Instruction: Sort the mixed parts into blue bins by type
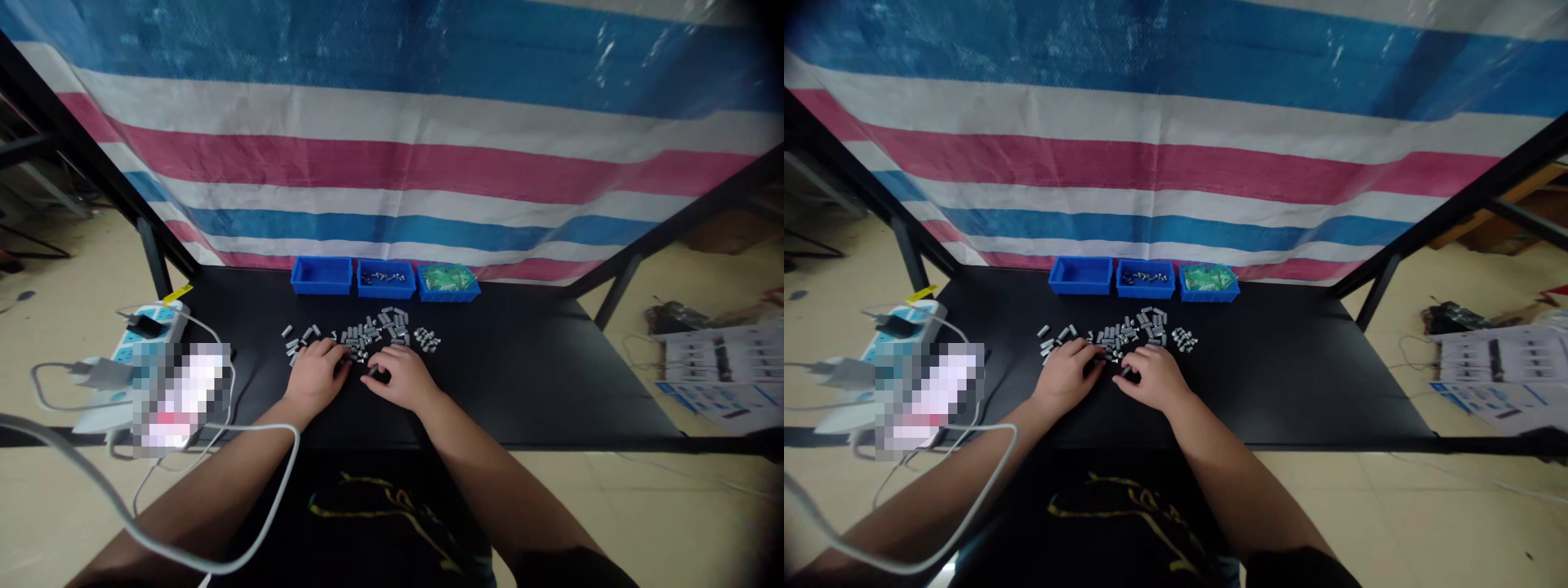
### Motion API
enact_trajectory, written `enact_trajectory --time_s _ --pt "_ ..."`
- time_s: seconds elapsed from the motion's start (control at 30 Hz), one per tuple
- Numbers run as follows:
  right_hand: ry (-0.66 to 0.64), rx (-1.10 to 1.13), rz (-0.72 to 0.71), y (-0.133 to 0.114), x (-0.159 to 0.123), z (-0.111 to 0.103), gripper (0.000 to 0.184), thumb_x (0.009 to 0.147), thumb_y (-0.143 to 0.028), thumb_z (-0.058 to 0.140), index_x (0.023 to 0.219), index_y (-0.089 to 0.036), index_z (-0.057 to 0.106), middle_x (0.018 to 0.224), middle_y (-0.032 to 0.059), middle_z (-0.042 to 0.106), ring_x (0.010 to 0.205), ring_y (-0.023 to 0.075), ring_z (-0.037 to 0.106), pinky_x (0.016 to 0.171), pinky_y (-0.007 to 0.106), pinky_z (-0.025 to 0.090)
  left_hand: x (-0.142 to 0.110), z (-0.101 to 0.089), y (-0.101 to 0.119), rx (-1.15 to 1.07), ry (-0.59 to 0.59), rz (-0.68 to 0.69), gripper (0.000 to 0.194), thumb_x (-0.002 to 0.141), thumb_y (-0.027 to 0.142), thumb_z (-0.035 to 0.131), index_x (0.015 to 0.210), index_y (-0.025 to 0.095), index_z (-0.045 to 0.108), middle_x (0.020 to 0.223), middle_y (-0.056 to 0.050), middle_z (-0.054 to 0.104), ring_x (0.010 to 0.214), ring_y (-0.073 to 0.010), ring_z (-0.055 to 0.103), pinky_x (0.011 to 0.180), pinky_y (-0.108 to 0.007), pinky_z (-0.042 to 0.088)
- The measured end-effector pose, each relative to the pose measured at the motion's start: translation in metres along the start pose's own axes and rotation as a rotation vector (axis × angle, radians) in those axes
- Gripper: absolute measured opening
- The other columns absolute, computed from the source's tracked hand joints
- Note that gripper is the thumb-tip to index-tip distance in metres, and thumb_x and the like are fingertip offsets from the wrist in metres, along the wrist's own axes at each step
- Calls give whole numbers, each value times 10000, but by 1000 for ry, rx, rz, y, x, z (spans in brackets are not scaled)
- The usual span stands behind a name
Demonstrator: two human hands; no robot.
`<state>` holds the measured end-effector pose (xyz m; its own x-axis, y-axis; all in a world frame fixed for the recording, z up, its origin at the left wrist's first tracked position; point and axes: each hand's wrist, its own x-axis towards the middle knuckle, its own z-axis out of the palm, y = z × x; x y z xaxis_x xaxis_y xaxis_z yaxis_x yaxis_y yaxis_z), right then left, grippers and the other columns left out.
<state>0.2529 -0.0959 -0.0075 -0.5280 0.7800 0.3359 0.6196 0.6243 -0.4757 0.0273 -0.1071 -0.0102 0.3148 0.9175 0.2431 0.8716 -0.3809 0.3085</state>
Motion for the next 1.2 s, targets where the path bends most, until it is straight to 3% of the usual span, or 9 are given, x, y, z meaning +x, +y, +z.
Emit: enact_trajectory --time_s 0.27,0.47,0.57,0.7,0.83,0.93,1.03,1.2 --pt "20 2 5 2 -1 -2 98 863 -322 709 887 -236 669 741 -14 621 740 173 578 768 313 445 3 -5 2 -23 103 56 232 1002 348 512 1097 212 674 1032 -87 622 967 -240 567 886 -401 479" --pt "215 140 96 3 0 -7 105 916 -339 648 908 -240 683 771 3 650 733 166 614 710 290 496 8 -23 -18 81 231 -81 259 989 398 526 1071 224 698 1045 -91 638 969 -266 551 869 -426 446" --pt "319 212 163 8 5 -8 115 917 -327 644 952 -232 698 798 12 684 706 160 638 706 293 532 24 -28 -31 157 234 -150 255 966 421 553 1040 245 723 1057 -100 645 999 -295 537 822 -436 430" --pt "358 290 279 17 13 -9 153 907 -343 648 961 -220 722 799 33 719 663 169 673 618 286 553 46 -25 -43 180 177 -183 234 928 442 603 980 263 744 1056 -99 651 1011 -314 531 790 -442 417" --pt "339 294 317 25 27 -11 153 878 -338 673 953 -219 734 782 34 735 648 173 691 614 286 567 51 -19 -47 162 118 -187 229 924 443 608 957 265 749 1035 -97 654 1003 -316 532 790 -444 418" --pt "287 248 288 30 43 -12 151 860 -311 685 970 -220 733 803 31 745 660 166 697 676 295 579 46 -21 -46 185 145 -168 238 950 423 572 986 255 736 1029 -100 661 998 -317 539 797 -457 429" --pt "181 163 250 34 65 -10 149 852 -262 689 987 -219 736 813 24 740 678 156 688 719 293 571 38 -25 -42 132 161 -69 248 982 353 516 1062 222 711 1035 -104 666 985 -294 563 848 -459 470" --pt "47 13 226 36 99 -3 174 847 -212 712 1017 -217 753 890 38 734 726 155 666 750 293 550 29 -22 -30 -82 51 98 351 965 227 512 1292 164 625 1325 -122 618 1199 -274 576 1063 -444 490"
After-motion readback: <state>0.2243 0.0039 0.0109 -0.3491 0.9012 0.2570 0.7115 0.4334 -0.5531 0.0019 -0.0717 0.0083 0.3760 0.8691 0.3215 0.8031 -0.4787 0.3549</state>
